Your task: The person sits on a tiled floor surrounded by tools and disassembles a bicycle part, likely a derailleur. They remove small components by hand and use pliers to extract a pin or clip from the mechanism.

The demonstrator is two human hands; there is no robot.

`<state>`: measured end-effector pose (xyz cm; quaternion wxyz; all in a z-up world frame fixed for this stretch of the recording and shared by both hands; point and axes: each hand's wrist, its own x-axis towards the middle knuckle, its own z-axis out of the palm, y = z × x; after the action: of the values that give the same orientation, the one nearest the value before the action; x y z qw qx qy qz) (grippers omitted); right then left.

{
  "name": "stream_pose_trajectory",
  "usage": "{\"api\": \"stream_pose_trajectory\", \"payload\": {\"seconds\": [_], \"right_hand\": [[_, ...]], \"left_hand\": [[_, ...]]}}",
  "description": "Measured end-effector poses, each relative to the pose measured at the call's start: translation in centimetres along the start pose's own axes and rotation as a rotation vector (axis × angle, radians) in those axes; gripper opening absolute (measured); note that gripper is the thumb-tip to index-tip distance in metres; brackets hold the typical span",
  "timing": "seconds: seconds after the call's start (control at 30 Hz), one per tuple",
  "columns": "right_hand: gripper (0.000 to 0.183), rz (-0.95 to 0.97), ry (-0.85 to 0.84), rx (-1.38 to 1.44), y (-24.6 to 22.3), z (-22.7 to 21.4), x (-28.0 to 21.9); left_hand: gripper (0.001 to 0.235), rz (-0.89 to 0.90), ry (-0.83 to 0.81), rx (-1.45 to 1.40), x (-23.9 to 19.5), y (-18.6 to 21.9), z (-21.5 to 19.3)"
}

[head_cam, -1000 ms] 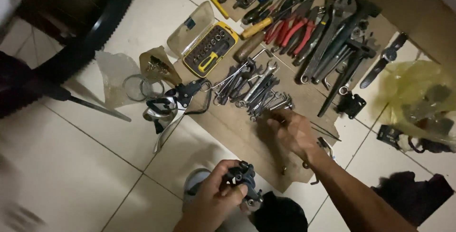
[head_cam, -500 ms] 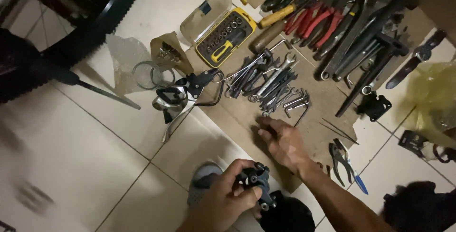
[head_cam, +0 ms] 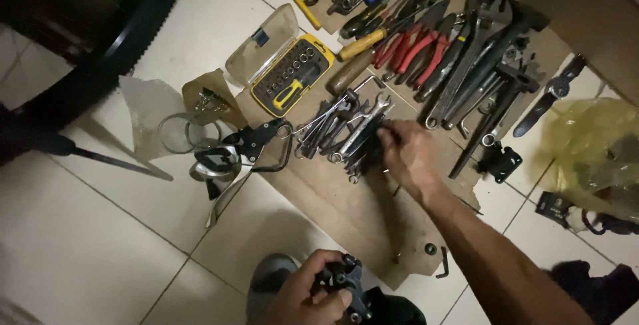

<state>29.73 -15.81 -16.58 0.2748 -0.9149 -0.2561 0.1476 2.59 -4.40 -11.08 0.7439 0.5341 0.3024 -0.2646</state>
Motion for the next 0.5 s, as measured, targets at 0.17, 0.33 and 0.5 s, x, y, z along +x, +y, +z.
{"api": "stream_pose_trajectory", "payload": {"seconds": [0.17, 0.33, 0.5], "right_hand": [[0.021, 0.018, 0.090, -0.084, 0.8, -0.9, 3.8], [0.022, -0.183, 0.224, -0.185, 2.3, -0.3, 7.5], [0.007, -0.275, 0.271, -0.336, 3.1, 0.5, 10.4]], "left_hand": [[0.047, -0.137, -0.047, -0.103, 1.0, -0.7, -0.6], [0.057, 0.276, -0.228, -0.019, 5.0, -9.6, -1.7], [0.042, 0.369, -0.212, 0.049, 7.7, -14.6, -1.7]]}}
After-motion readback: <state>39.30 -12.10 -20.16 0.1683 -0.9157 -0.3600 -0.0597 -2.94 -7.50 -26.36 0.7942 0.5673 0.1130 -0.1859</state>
